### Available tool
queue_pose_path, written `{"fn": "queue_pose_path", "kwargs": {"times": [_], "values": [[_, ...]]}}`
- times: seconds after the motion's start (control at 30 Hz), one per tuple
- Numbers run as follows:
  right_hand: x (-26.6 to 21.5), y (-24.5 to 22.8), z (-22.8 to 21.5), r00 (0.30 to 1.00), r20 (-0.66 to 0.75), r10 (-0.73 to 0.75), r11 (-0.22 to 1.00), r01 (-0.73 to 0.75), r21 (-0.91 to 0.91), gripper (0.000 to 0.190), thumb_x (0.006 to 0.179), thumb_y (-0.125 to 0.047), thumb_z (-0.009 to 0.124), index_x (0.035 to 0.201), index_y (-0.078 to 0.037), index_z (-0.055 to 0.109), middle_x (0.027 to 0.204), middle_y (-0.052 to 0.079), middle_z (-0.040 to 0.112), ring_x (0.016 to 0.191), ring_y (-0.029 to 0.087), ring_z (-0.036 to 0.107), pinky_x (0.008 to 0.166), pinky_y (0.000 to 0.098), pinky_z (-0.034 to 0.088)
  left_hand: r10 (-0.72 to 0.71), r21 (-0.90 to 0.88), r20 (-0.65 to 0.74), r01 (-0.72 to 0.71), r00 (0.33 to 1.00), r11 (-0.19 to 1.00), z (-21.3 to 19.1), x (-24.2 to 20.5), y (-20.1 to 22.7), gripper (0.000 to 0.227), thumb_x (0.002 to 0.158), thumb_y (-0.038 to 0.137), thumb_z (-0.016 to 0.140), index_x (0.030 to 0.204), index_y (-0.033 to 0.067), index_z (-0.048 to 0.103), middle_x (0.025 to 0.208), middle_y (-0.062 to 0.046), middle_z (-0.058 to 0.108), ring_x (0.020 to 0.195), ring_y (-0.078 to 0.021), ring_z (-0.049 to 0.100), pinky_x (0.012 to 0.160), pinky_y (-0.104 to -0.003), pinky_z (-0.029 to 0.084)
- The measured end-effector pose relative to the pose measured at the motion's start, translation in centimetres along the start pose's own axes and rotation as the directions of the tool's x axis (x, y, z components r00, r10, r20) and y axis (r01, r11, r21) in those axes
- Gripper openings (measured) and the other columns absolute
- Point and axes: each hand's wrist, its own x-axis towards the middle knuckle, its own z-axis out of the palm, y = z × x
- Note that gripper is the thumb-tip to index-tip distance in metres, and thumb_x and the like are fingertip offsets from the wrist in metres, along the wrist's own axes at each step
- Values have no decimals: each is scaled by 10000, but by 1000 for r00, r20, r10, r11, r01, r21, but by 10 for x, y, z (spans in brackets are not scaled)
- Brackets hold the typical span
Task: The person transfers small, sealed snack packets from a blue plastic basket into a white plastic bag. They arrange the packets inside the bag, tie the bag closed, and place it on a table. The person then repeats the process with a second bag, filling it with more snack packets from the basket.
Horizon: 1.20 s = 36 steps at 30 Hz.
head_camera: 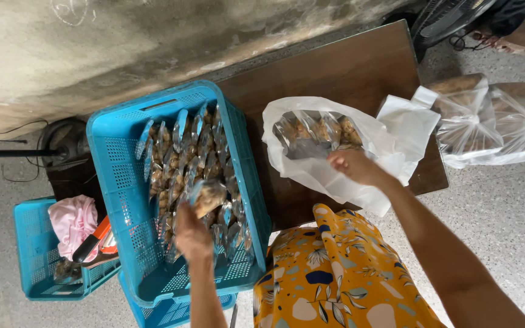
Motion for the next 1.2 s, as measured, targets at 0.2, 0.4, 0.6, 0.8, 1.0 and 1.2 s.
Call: {"fn": "queue_pose_path", "kwargs": {"times": [0.2,0.4,0.6,0.8,1.0,1.2], "values": [[-100,-150,-114,850,-409,-332,890,426,162,302,1011,-209,644,1304,-138,648,1175,107,729,1051,189,710,849,333,626,438,-259,-186,-474,880,842,-179,-3,119,271,1018,-57,585,1265,16,671,1264,-183,714,1175,-314,721,961,-394,613],[-175,-266,-135,602,-202,-772,578,534,-617,619,842,-453,729,1270,-15,640,1175,195,693,1102,332,665,857,451,588,798,-285,-45,-774,600,566,-157,33,253,303,880,9,684,1171,91,704,1235,-104,719,1090,-309,723,894,-377,603],[-137,-231,-122,965,-153,-213,717,48,-695,349,941,-343,680,1092,-34,620,946,146,705,832,331,728,674,472,607,946,-341,107,-882,307,325,-70,36,317,225,883,83,681,1108,68,685,1090,-91,717,1018,-291,690,889,-413,550],[-91,-131,-50,966,-185,-180,863,65,-500,193,975,-68,511,1148,-68,596,841,209,696,743,353,728,641,457,590,785,-219,233,-756,574,617,-23,-13,243,458,841,205,735,1222,-16,610,1329,-209,600,1298,-384,533,1138,-502,390],[-43,-63,27,942,-318,-106,895,-50,-444,191,906,-49,522,1074,-68,611,925,249,665,822,413,709,684,519,574,559,357,709,-902,430,242,144,-64,196,565,962,280,467,1464,24,439,1557,-162,405,1448,-338,365,1188,-538,166],[7,-11,61,927,-350,-135,870,-58,-489,226,852,-62,555,1073,-46,597,1032,243,648,845,398,712,670,496,594,507,331,742,-897,439,292,237,-66,163,460,992,183,509,1439,97,573,1119,-110,752,1127,-268,624,1034,-453,294]]}}
